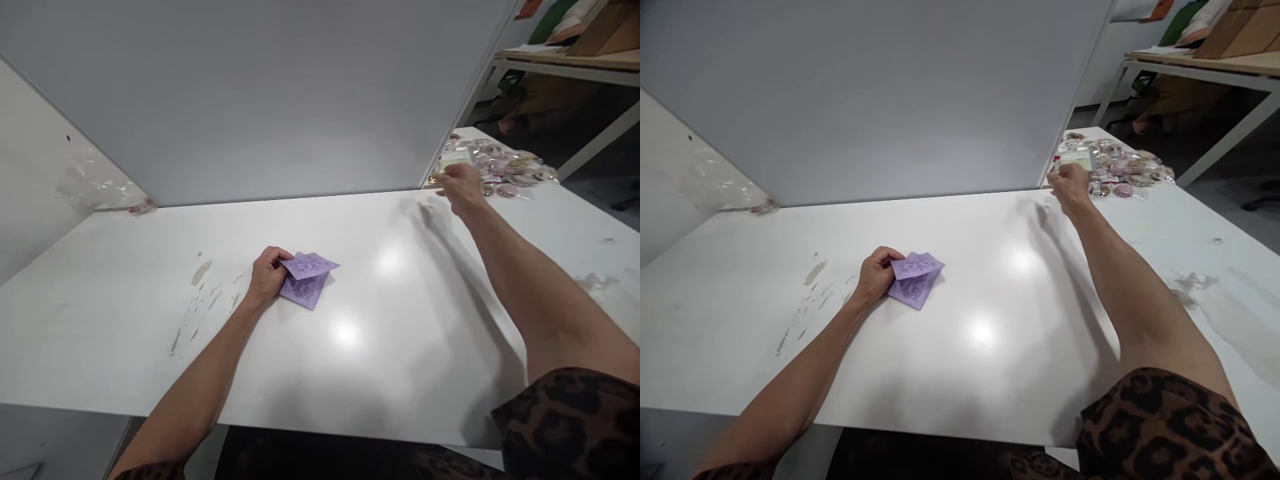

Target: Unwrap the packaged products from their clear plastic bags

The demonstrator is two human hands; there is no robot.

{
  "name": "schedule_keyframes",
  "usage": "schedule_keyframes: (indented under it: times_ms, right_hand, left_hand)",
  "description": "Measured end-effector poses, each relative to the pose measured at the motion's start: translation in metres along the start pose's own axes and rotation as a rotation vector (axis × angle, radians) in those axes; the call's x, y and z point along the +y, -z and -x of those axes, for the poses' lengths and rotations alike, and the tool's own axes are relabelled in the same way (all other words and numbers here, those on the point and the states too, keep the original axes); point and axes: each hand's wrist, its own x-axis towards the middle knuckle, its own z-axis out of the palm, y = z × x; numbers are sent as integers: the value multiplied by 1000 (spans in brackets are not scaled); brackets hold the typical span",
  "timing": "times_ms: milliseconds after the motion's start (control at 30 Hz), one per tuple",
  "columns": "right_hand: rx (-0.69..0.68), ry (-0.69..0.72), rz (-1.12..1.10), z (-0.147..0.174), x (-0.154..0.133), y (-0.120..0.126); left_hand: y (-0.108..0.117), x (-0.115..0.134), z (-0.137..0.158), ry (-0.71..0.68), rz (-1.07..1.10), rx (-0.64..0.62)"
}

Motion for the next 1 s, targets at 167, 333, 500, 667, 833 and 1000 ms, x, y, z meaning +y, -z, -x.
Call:
schedule_keyframes:
  times_ms: [167, 333, 500, 667, 833, 1000]
  right_hand:
    - [-341, -47, -244, 106, -26, -24]
    - [-729, -2, -330, 197, -58, -54]
    - [-917, -116, -358, 245, -82, -78]
    - [-942, -290, -480, 259, -84, -65]
    - [-465, -316, -551, 243, -68, -5]
    - [229, -355, -444, 185, -42, 70]
  left_hand:
    - [-3, -4, -3, -88, 11, 26]
    - [-11, 1, -1, -189, -44, 31]
    - [-18, 11, 11, -225, 60, -3]
    - [-20, 20, 21, -115, 280, -117]
    - [-19, 16, 17, -101, 320, -126]
    - [-21, 6, 8, -109, 204, -81]
